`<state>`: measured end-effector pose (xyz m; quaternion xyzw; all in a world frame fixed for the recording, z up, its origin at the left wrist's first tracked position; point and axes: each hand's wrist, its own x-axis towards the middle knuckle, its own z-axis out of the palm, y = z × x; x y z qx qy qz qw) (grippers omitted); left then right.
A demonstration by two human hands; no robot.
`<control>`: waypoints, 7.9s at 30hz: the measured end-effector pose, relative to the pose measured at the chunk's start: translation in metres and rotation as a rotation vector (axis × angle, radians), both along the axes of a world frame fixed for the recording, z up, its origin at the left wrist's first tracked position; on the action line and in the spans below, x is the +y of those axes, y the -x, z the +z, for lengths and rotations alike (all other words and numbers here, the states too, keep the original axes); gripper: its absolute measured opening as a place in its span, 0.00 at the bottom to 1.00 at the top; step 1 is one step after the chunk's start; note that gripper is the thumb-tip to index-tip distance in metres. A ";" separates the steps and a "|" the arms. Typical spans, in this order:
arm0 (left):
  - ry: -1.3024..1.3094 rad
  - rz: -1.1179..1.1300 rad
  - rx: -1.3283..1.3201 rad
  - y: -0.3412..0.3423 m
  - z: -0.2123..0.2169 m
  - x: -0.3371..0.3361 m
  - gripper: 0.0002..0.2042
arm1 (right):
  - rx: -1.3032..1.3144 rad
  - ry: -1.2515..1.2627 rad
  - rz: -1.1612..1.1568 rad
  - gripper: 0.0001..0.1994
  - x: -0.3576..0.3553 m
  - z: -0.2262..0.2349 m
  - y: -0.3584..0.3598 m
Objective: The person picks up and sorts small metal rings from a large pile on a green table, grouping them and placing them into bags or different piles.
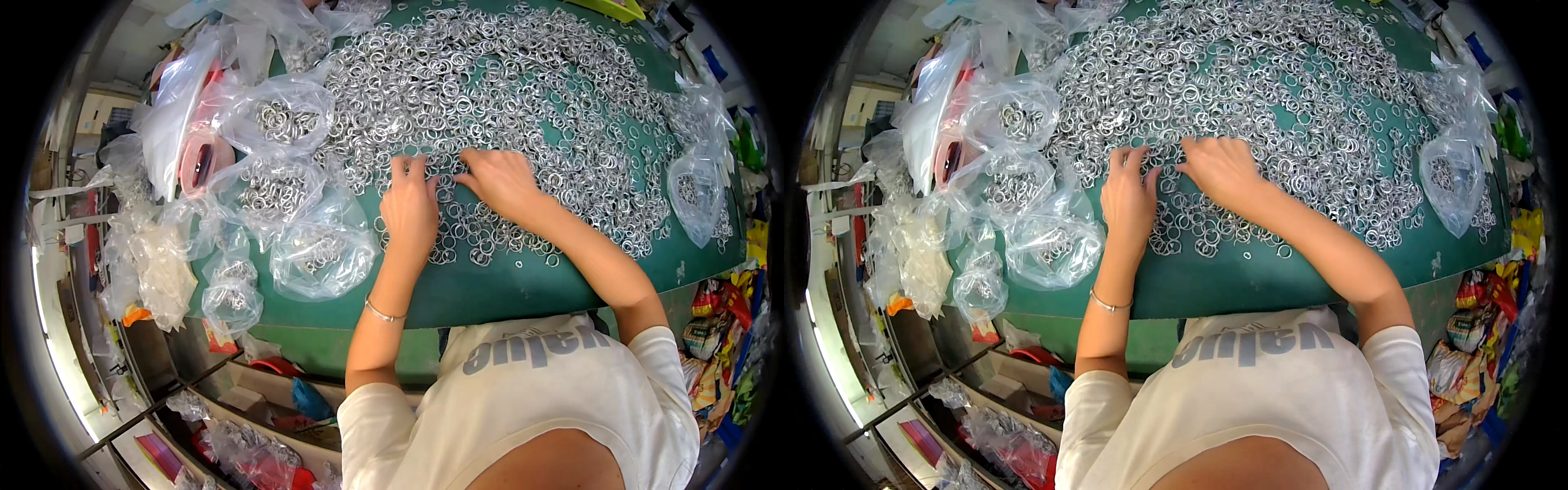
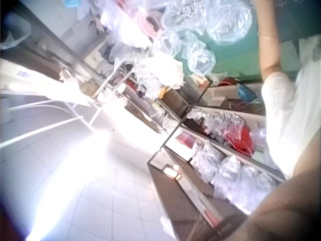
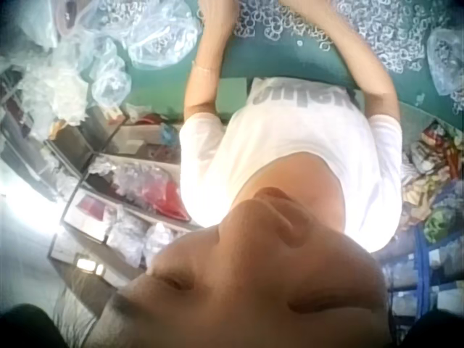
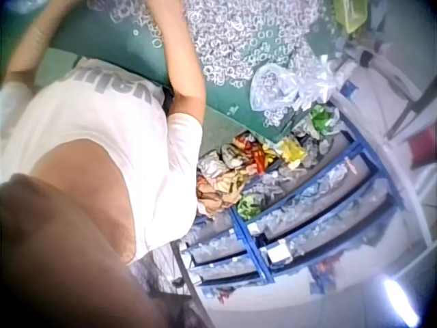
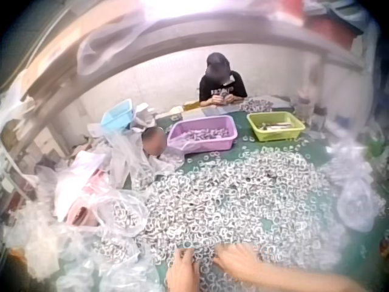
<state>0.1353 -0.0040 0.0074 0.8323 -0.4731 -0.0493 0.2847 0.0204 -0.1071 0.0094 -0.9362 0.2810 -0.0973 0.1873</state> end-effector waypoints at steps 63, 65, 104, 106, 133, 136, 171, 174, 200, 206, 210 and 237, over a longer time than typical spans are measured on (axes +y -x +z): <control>-0.138 -0.005 -0.151 -0.005 -0.009 0.035 0.09 | -0.693 -1.809 -0.288 0.06 -0.029 0.017 0.003; -0.049 0.017 0.126 -0.007 -0.006 0.034 0.07 | -0.574 -1.657 -0.202 0.06 -0.036 0.005 -0.002; -0.228 0.085 -0.044 0.005 0.009 0.058 0.23 | -0.046 0.136 0.404 0.04 0.011 -0.021 -0.032; -0.306 0.035 -0.048 0.006 0.008 0.061 0.23 | -0.069 0.109 0.431 0.05 0.008 -0.021 -0.030; -0.053 0.064 0.114 0.021 0.002 0.092 0.21 | 0.010 0.236 0.622 0.10 0.024 -0.026 -0.057; 0.026 0.090 0.141 0.017 -0.001 0.095 0.21 | -0.222 -0.039 0.436 0.06 0.023 -0.019 -0.044; 0.343 0.198 0.708 0.026 -0.012 0.071 0.10 | -0.207 0.048 0.083 0.05 0.005 -0.011 0.004; 0.303 0.215 0.732 0.029 -0.010 0.068 0.10 | -0.299 0.023 0.092 0.04 0.004 -0.008 0.003; 0.498 0.305 1.466 0.043 0.000 0.050 0.08 | -0.431 -0.784 0.060 0.08 0.031 0.004 0.013; 0.543 0.287 1.384 0.050 0.005 0.052 0.07 | -0.426 -0.580 0.092 0.04 0.035 0.018 0.013; 0.573 0.314 1.352 0.052 -0.001 0.051 0.07 | -0.449 -0.331 0.191 0.04 0.039 0.020 0.018; 0.624 0.102 0.902 0.063 0.003 0.055 0.10 | -0.313 -1.547 0.047 0.09 0.044 0.019 0.024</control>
